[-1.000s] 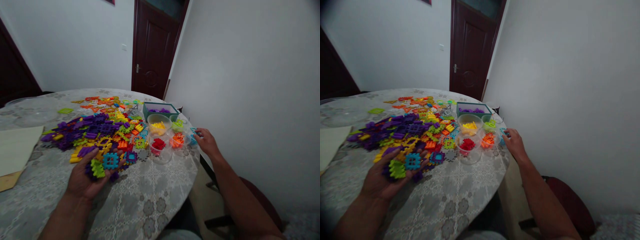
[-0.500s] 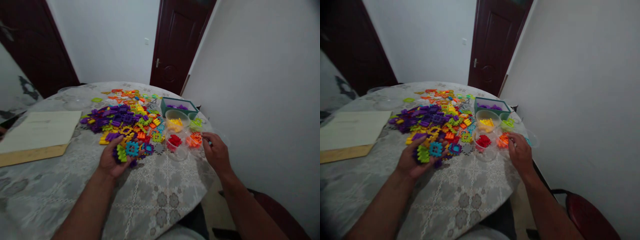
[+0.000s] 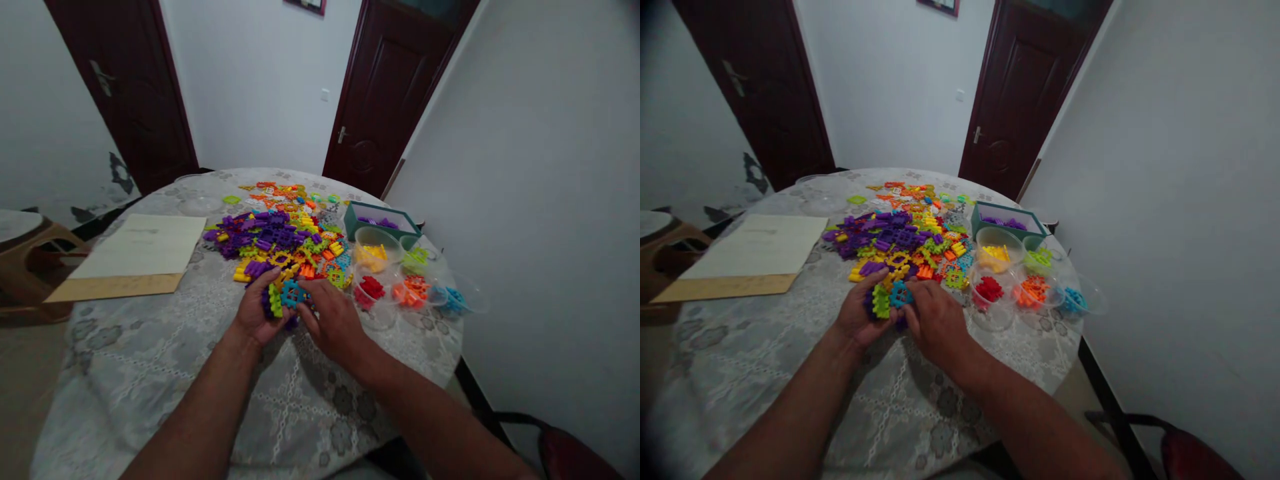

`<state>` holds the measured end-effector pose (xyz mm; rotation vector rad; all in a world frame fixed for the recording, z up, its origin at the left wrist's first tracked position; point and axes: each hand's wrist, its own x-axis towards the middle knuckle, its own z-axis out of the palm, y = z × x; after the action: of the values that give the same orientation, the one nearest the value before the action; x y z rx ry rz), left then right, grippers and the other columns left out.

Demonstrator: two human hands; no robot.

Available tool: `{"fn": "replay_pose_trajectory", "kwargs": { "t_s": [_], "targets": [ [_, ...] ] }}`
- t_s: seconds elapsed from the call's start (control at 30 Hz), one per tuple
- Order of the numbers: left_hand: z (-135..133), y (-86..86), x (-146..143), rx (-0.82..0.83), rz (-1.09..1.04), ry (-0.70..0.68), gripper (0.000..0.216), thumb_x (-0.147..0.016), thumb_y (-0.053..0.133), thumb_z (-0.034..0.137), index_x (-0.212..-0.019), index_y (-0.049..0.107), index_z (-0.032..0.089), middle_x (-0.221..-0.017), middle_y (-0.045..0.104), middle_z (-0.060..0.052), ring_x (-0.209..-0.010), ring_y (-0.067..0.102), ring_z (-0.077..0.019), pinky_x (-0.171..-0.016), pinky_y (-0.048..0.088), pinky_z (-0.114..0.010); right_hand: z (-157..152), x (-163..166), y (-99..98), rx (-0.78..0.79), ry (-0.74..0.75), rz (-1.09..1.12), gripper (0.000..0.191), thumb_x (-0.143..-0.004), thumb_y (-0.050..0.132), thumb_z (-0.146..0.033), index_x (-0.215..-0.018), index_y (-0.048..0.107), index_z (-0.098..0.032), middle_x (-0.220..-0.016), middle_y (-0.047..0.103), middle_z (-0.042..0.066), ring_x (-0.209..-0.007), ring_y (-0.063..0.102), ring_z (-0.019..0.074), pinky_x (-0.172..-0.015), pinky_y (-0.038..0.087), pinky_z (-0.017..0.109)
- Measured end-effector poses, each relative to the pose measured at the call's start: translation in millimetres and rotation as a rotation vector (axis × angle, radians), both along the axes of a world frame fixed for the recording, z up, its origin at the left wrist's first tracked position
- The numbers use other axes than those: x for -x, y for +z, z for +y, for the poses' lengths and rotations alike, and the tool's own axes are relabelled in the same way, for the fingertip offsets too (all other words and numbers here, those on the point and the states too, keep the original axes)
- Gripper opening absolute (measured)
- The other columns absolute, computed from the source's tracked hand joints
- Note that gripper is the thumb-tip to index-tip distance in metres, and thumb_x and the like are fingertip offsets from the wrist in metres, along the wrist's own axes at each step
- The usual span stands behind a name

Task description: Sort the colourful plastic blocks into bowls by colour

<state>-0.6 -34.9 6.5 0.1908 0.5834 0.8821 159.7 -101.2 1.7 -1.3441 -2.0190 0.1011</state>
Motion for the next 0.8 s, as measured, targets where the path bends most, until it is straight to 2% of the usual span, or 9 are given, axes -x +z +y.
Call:
{"fn": "replay_pose_trajectory", "kwargs": {
  "t_s": [0.1,0.2,0.33,0.4,0.47,0.53,0.67,0.73,0.8],
  "targets": [
    [2,-0.9,0,-0.016,0.01,0.016,0.02,-0.096,0.06,0.023,-0.106,0.07,0.01,-0.081,0.076,-0.011,-0.054,0.069,-0.0188,-0.038,0.051,-0.023,5,5,-5.3,-0.011,0.006,0.105,0.028,-0.102,0.061,-0.02,-0.129,0.063,-0.021,-0.125,0.07,0.011,-0.114,0.066,0.0233,-0.101,0.057,0.041],
    [3,-3.1,-1,-0.057,0.019,0.04,0.023,-0.096,0.058,0.019,-0.114,0.07,0.011,-0.09,0.077,-0.013,-0.064,0.073,-0.02,-0.047,0.059,-0.026,-2,2,-2.7,-0.025,0.003,0.257,0.027,-0.099,0.063,-0.018,-0.125,0.064,-0.023,-0.121,0.072,0.007,-0.107,0.068,0.0195,-0.095,0.057,0.034],
    [3,-4.2,-1,-0.103,0.047,0.026,0.026,-0.096,0.057,0.02,-0.118,0.068,0.012,-0.098,0.077,-0.015,-0.081,0.077,-0.026,-0.061,0.067,-0.036,-21,-32,7.9,-0.067,-0.123,0.36,0.033,-0.097,0.062,-0.018,-0.129,0.065,-0.026,-0.109,0.071,0.004,-0.091,0.068,0.0167,-0.083,0.057,0.03],
    [2,-2.5,0,-0.078,0.071,0.017,0.029,-0.096,0.055,0.019,-0.121,0.067,0.012,-0.097,0.077,-0.015,-0.077,0.076,-0.0241,-0.053,0.064,-0.03,-31,-67,13.7,-0.122,-0.226,0.333,0.031,-0.097,0.061,-0.019,-0.127,0.067,-0.025,-0.107,0.071,0.004,-0.089,0.067,0.0171,-0.08,0.056,0.03],
    [1,-0.2,1,-0.074,0.069,0.013,0.031,-0.096,0.053,0.018,-0.124,0.065,0.011,-0.095,0.075,-0.015,-0.066,0.07,-0.0187,-0.039,0.053,-0.021,-38,-115,19.2,-0.197,-0.354,0.242,0.025,-0.097,0.06,-0.021,-0.12,0.069,-0.024,-0.109,0.071,0.006,-0.092,0.066,0.0191,-0.082,0.055,0.033],
    [1,1.4,2,-0.092,0.052,0.007,0.032,-0.097,0.051,0.018,-0.125,0.064,0.01,-0.092,0.073,-0.014,-0.057,0.062,-0.015,-0.032,0.044,-0.018,-42,-169,23.7,-0.254,-0.516,0.11,0.022,-0.097,0.059,-0.023,-0.116,0.07,-0.022,-0.106,0.071,0.008,-0.093,0.066,0.0213,-0.084,0.055,0.035],
    [1,1.3,2,-0.109,0.047,-0.018,0.031,-0.098,0.05,0.019,-0.123,0.064,0.008,-0.085,0.069,-0.013,-0.051,0.053,-0.0122,-0.03,0.042,-0.018,-44,-272,26.2,-0.209,-0.803,-0.136,0.025,-0.092,0.055,-0.023,-0.11,0.072,-0.018,-0.103,0.074,0.011,-0.091,0.067,0.024,-0.091,0.054,0.039],
    [1,1.0,2,-0.125,0.059,-0.029,0.03,-0.098,0.05,0.019,-0.121,0.065,0.007,-0.085,0.068,-0.013,-0.05,0.052,-0.0115,-0.03,0.042,-0.017,-43,-308,23.8,-0.181,-0.872,-0.166,0.025,-0.087,0.055,-0.022,-0.105,0.073,-0.017,-0.1,0.074,0.014,-0.089,0.067,0.0259,-0.091,0.054,0.041],
    [0,1.0,1,-0.144,0.089,-0.039,0.027,-0.098,0.05,0.019,-0.118,0.066,0.008,-0.086,0.068,-0.013,-0.05,0.052,-0.0111,-0.03,0.042,-0.017,-40,-331,20.4,-0.169,-0.906,-0.163,0.026,-0.084,0.055,-0.021,-0.101,0.073,-0.016,-0.097,0.075,0.015,-0.087,0.067,0.027,-0.09,0.054,0.043]
  ]
}}
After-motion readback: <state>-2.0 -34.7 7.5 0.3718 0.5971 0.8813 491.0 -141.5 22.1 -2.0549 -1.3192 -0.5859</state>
